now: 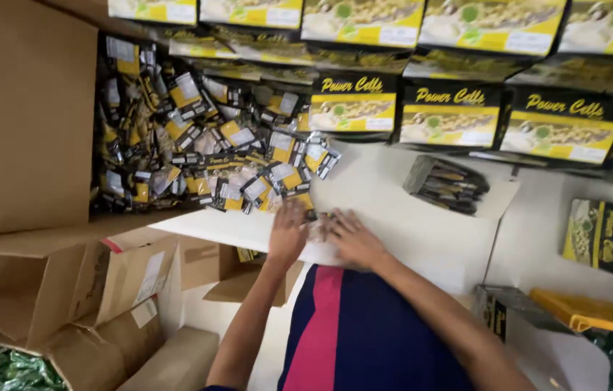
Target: The person organizes small product packets into boxes and places them onto a storage shelf along with other product boxes.
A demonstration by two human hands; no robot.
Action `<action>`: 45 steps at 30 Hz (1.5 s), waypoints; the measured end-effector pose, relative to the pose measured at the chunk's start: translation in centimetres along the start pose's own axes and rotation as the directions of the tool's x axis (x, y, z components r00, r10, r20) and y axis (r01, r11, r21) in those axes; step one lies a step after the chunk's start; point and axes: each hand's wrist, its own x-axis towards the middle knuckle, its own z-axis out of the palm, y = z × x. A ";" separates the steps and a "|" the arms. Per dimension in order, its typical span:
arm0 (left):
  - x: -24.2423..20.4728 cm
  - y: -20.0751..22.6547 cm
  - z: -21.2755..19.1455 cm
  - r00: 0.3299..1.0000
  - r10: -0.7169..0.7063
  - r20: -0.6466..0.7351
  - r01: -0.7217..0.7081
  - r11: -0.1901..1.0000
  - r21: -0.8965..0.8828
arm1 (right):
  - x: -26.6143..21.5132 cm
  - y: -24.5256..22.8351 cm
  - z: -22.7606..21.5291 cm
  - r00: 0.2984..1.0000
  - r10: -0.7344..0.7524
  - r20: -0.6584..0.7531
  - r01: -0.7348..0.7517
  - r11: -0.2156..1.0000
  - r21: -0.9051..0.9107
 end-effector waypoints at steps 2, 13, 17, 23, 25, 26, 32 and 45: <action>0.4 1.1 1.0 1.000 -0.006 -0.027 0.004 0.997 -0.080 | -3.1 1.1 1.1 0.999 0.045 0.023 -0.042 0.994 -0.101; -1.0 10.0 7.4 0.860 -0.401 0.314 0.490 0.483 -0.726 | -18.0 3.2 4.0 0.151 0.988 0.022 -0.410 0.043 0.911; -1.6 11.1 5.4 0.766 -0.360 0.532 0.640 0.501 -0.582 | -15.0 -0.4 -1.6 0.040 0.981 -0.189 -0.855 0.132 0.502; 1.7 12.6 3.3 0.984 0.050 0.171 0.013 0.937 -0.349 | -11.2 0.0 -2.8 0.598 0.730 -0.330 -0.782 0.622 -0.039; 2.4 12.9 5.6 0.967 0.137 0.213 -0.088 0.970 -0.226 | -11.2 1.0 -2.2 0.698 0.689 -0.196 -0.715 0.655 -0.243; 2.5 12.6 6.7 0.958 0.171 0.231 -0.129 0.974 -0.185 | -11.3 1.2 -2.3 0.698 0.704 -0.133 -0.712 0.661 -0.236; 2.6 9.1 7.0 0.856 0.420 0.302 -0.437 0.899 -0.010 | -12.4 1.8 -4.6 0.474 0.881 0.005 -0.881 0.474 0.005; 3.6 11.1 3.7 0.913 0.264 0.312 -0.251 0.965 -0.083 | -13.6 -1.8 -5.5 0.825 0.510 -0.242 -0.553 0.817 -0.166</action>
